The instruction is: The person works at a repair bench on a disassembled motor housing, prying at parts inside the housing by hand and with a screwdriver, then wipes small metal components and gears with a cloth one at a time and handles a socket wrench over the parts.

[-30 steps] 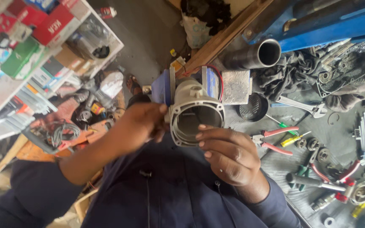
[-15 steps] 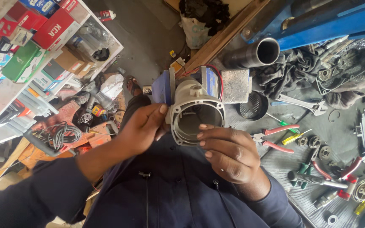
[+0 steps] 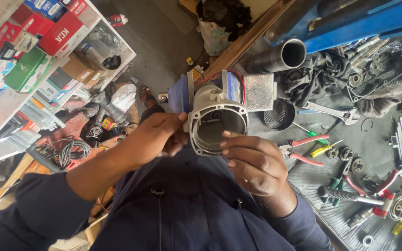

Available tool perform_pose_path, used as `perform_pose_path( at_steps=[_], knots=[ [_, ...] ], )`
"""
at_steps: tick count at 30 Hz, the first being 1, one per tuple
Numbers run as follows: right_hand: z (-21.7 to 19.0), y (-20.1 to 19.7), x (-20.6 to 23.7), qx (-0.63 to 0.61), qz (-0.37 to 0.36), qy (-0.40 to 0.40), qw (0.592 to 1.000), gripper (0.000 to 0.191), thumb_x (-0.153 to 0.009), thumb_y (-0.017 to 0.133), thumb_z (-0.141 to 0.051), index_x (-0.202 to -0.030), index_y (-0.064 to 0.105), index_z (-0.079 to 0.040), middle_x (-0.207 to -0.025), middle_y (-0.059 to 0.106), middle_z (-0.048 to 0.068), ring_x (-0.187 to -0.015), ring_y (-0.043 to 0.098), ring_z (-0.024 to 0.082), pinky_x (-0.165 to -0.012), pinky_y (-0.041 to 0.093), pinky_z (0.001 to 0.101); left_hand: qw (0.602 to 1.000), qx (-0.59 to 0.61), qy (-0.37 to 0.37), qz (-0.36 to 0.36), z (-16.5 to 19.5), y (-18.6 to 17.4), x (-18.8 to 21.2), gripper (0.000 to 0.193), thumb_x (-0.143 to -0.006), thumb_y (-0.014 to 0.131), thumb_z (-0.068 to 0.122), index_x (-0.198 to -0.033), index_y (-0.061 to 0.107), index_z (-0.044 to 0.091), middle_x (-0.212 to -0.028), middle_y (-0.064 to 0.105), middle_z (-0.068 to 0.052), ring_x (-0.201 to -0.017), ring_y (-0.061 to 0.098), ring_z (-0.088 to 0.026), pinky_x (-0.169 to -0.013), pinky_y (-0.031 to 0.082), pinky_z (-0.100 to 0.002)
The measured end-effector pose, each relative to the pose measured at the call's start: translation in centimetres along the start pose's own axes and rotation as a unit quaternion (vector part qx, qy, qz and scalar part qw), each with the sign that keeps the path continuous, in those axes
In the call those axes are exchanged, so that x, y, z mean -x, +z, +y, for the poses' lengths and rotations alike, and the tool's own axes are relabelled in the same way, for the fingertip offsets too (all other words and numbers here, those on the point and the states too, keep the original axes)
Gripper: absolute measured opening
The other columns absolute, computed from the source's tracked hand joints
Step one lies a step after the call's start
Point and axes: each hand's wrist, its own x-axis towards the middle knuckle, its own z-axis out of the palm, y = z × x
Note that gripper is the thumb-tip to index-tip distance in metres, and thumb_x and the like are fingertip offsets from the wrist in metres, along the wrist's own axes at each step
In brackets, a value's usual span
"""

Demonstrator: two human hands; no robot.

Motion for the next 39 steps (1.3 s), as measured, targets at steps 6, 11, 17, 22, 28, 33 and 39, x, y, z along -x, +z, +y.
perform_pose_path(
  at_steps=[6, 11, 17, 22, 28, 33, 39],
  knots=[
    [-0.2, 0.4, 0.6, -0.004, 0.043, 0.005, 0.999, 0.026, -0.082, 0.065, 0.016, -0.101, 0.054, 0.0, -0.097, 0.066, 0.015, -0.095, 0.074, 0.036, -0.093, 0.065, 0.054, 0.976, 0.214, -0.032, -0.028, -1.1, -0.3, -0.7, 0.049, -0.107, 0.043, 0.037, -0.074, 0.06, 0.004, -0.045, 0.045, 0.001, -0.032, 0.034, -0.008, -0.034, 0.027, -0.026],
    [-0.2, 0.6, 1.2, -0.013, 0.065, 0.036, 0.997, 0.031, -0.083, 0.057, 0.023, -0.103, 0.053, 0.0, -0.096, 0.067, 0.014, -0.092, 0.075, 0.034, -0.087, 0.063, 0.0488, 0.994, -0.07, 0.08, -0.009, 0.0, -1.4, -0.4, 0.023, -0.1, 0.053, 0.023, -0.091, 0.062, 0.004, -0.065, 0.058, -0.002, -0.052, 0.048, -0.006, -0.048, 0.037, -0.025],
    [-0.3, 0.4, 1.3, -0.035, 0.058, 0.044, 0.997, 0.037, -0.076, 0.058, 0.025, -0.104, 0.053, 0.001, -0.096, 0.067, 0.016, -0.091, 0.075, 0.033, -0.088, 0.067, 0.0488, 0.957, -0.228, 0.176, 0.016, 1.6, -1.5, 0.0, 0.016, -0.083, 0.069, 0.011, -0.096, 0.064, 0.005, -0.074, 0.058, 0.0, -0.065, 0.052, -0.004, -0.055, 0.044, -0.026],
    [-0.6, 0.0, 1.4, -0.035, 0.056, 0.074, 0.995, 0.04, -0.074, 0.051, 0.026, -0.104, 0.054, 0.0, -0.097, 0.067, 0.015, -0.093, 0.076, 0.033, -0.089, 0.068, 0.048, 0.726, -0.542, 0.418, 0.068, 2.6, -2.0, 0.8, 0.015, -0.09, 0.072, 0.02, -0.092, 0.061, 0.01, -0.08, 0.061, -0.003, -0.072, 0.059, -0.016, -0.063, 0.048, -0.034],
    [-0.7, -0.1, 1.3, -0.033, 0.059, 0.074, 0.995, 0.035, -0.08, 0.058, 0.026, -0.103, 0.054, 0.0, -0.095, 0.067, 0.014, -0.092, 0.076, 0.032, -0.089, 0.067, 0.0463, 0.941, -0.242, 0.234, -0.026, 1.2, -2.0, 0.6, 0.024, -0.1, 0.056, 0.026, -0.101, 0.065, 0.004, -0.084, 0.068, -0.002, -0.067, 0.06, -0.008, -0.055, 0.047, -0.028],
    [-0.7, 0.1, 1.2, -0.043, 0.061, 0.079, 0.994, 0.035, -0.081, 0.062, 0.024, -0.103, 0.053, -0.001, -0.096, 0.068, 0.014, -0.092, 0.076, 0.031, -0.09, 0.067, 0.0464, 0.989, 0.119, -0.04, -0.077, -0.4, -1.3, -0.1, 0.026, -0.104, 0.058, 0.026, -0.09, 0.058, 0.004, -0.074, 0.055, -0.002, -0.048, 0.04, -0.004, -0.043, 0.03, -0.023],
    [-0.7, 0.0, 1.4, -0.044, 0.053, 0.095, 0.993, 0.036, -0.08, 0.051, 0.025, -0.105, 0.053, -0.001, -0.096, 0.068, 0.014, -0.092, 0.076, 0.031, -0.089, 0.068, 0.0465, 0.984, 0.161, -0.066, -0.034, -0.1, -0.5, 0.0, 0.014, -0.098, 0.06, 0.019, -0.093, 0.058, 0.006, -0.076, 0.056, -0.002, -0.045, 0.035, -0.003, -0.042, 0.025, -0.022]
  ],
)
